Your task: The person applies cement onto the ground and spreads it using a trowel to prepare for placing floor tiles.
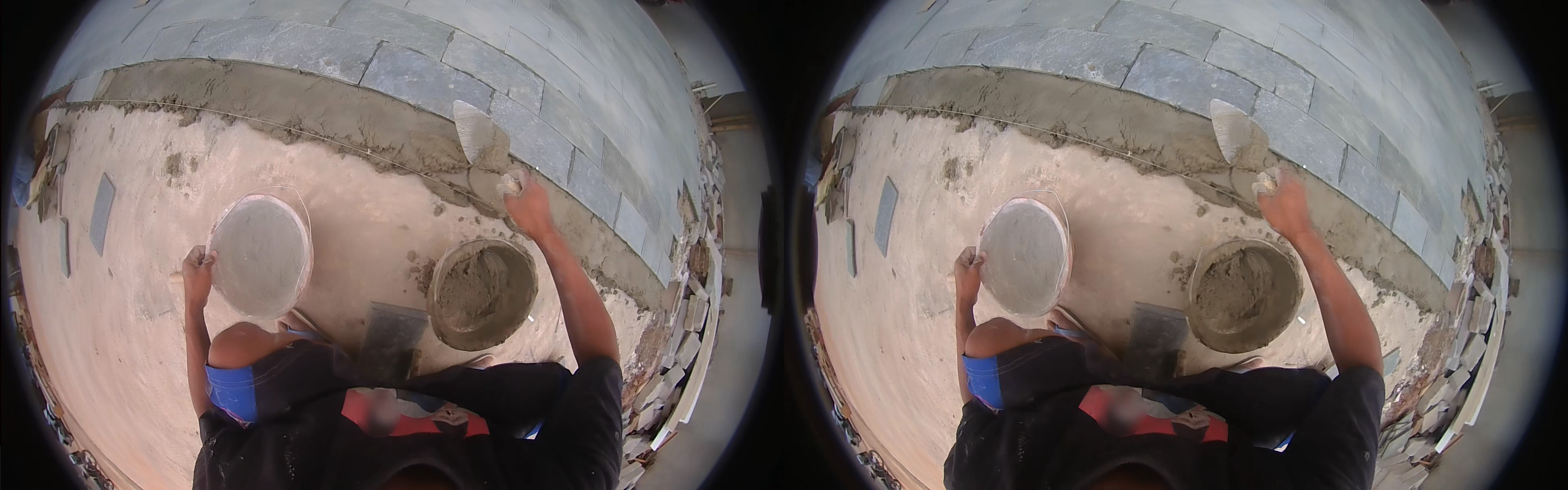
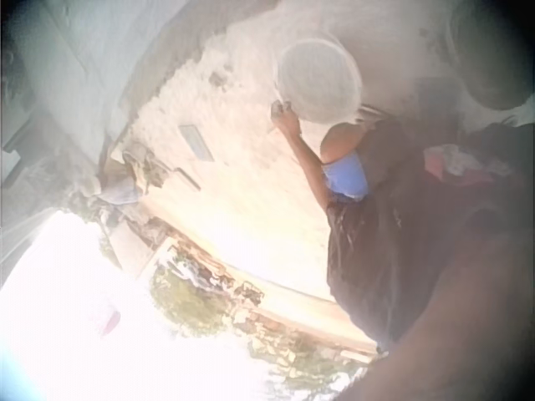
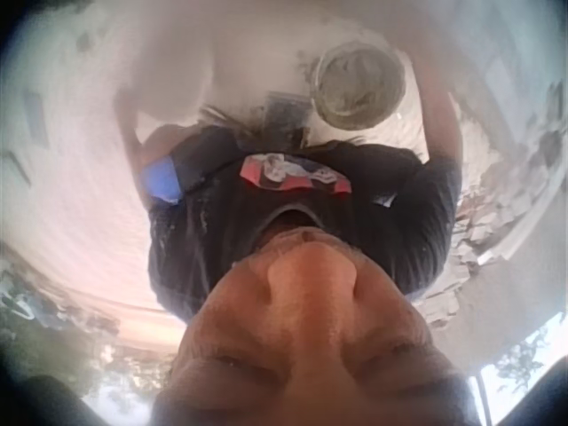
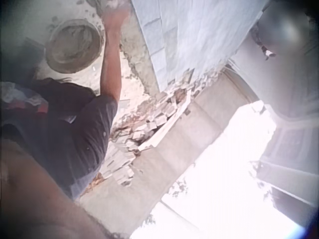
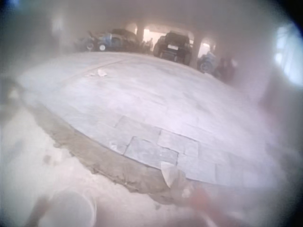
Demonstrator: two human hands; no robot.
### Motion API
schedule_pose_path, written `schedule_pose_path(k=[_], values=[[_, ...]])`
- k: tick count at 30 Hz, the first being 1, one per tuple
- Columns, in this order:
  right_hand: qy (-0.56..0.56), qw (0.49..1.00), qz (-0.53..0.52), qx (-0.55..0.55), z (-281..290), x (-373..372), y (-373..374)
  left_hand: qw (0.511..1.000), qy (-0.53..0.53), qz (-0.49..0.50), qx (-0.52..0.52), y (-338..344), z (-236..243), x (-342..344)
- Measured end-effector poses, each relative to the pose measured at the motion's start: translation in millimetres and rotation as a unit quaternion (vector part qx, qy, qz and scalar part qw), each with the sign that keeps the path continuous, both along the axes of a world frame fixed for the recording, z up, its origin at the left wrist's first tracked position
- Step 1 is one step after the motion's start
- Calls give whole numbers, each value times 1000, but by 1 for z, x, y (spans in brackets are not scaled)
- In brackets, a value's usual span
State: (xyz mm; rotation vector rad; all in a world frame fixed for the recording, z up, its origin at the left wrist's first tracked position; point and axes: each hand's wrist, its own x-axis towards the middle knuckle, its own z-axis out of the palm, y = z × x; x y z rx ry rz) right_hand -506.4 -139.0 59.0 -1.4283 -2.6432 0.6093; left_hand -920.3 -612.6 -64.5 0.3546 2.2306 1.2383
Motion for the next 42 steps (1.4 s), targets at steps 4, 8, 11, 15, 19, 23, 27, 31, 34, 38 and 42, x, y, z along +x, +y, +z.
schedule_pose_path(k=[4, 8, 11, 15, 19, 23, 27, 31, 34, 38, 42], values=[[-19, 996, -45, -69, 18, -2, -17, 1000, -13, 7, 7, -8, -3, -10], [-25, 994, -64, -87, 32, -5, -33, 999, -17, 39, 5, -21, 5, -33], [6, 988, -96, -121, 31, -4, -41, 998, -25, 65, -3, -44, 12, -64], [93, 933, -216, -273, 36, -22, -61, 995, -4, 100, -3, -105, 9, -128], [193, 911, -244, -271, -5, -16, -84, 989, 29, 140, -26, -136, -2, -189], [238, 859, -305, -335, -19, -53, -117, 970, 87, 183, -134, -224, -14, -254], [180, 904, -312, -229, -60, -67, -145, 865, 308, 150, -365, -174, -35, -263], [39, 956, -283, -68, -57, -93, -167, 876, 439, 95, -179, 12, 21, -195], [-7, 962, -272, -22, -101, -99, -170, 903, 408, 8, -132, 100, 2, -152], [-46, 966, -253, 5, -117, -106, -155, 924, 356, -21, -138, 148, -79, -126], [-35, 947, -313, -69, -128, -108, -135, 937, 269, 34, -219, 170, -115, -117]])
